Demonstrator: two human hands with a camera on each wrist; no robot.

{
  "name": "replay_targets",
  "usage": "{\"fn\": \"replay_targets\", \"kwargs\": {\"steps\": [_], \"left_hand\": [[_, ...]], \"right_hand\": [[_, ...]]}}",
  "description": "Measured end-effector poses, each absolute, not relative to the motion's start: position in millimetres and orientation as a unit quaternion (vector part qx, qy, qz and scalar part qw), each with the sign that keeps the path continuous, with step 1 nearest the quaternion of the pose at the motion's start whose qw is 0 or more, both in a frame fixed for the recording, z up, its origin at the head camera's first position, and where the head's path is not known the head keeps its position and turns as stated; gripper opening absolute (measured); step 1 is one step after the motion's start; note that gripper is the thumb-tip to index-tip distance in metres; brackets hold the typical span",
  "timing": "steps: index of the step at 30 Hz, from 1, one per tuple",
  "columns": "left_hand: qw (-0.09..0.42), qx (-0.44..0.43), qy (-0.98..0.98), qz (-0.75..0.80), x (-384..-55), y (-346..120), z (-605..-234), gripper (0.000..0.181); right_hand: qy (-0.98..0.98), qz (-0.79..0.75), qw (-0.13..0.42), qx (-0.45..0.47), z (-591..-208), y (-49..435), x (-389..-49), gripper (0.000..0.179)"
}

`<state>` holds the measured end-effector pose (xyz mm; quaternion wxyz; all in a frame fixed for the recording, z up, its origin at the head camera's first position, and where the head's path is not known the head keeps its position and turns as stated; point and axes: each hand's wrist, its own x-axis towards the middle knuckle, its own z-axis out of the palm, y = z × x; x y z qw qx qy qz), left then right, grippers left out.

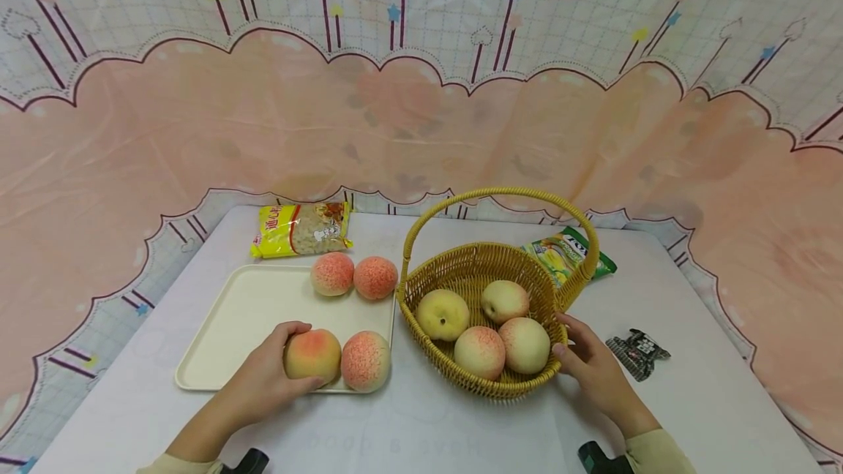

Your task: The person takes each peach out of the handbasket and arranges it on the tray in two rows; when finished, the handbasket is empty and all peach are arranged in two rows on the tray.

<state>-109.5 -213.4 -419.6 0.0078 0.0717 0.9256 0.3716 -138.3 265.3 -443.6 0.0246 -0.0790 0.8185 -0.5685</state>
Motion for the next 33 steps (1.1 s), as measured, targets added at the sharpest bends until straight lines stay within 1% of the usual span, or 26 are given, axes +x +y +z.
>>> {"fn": "replay_targets", "kwargs": {"steps": [7, 14, 17, 22, 24, 28, 33], "left_hand": [[0.017, 0.082, 0.921, 0.381, -111.7, -214.2, -420.7, 0.077], [0.014, 0.093, 0.917, 0.388, -112.5, -215.0, -420.0, 0.079], [-0.001, 0.107, 0.917, 0.384, -111.3, -215.0, -417.4, 0.084], [-0.057, 0.145, 0.914, 0.376, -109.0, -211.5, -409.0, 0.091], [-0.070, 0.156, 0.910, 0.378, -107.5, -208.5, -404.3, 0.091], [-0.074, 0.174, 0.901, 0.390, -104.2, -197.6, -393.5, 0.089], [-0.071, 0.220, 0.893, 0.387, -105.6, -175.9, -383.2, 0.088]], "right_hand": [[0.819, -0.567, 0.025, -0.085, -443.9, 265.3, -138.2, 0.052], [0.819, -0.568, 0.026, -0.085, -444.3, 265.8, -139.0, 0.052], [0.820, -0.565, 0.027, -0.085, -444.3, 265.6, -139.4, 0.053], [0.821, -0.565, 0.027, -0.083, -444.0, 265.6, -139.5, 0.053], [0.820, -0.565, 0.027, -0.084, -444.1, 265.7, -139.4, 0.053], [0.817, -0.569, 0.024, -0.093, -444.6, 266.0, -139.1, 0.053], [0.816, -0.571, 0.025, -0.089, -444.9, 266.4, -138.2, 0.053]]}}
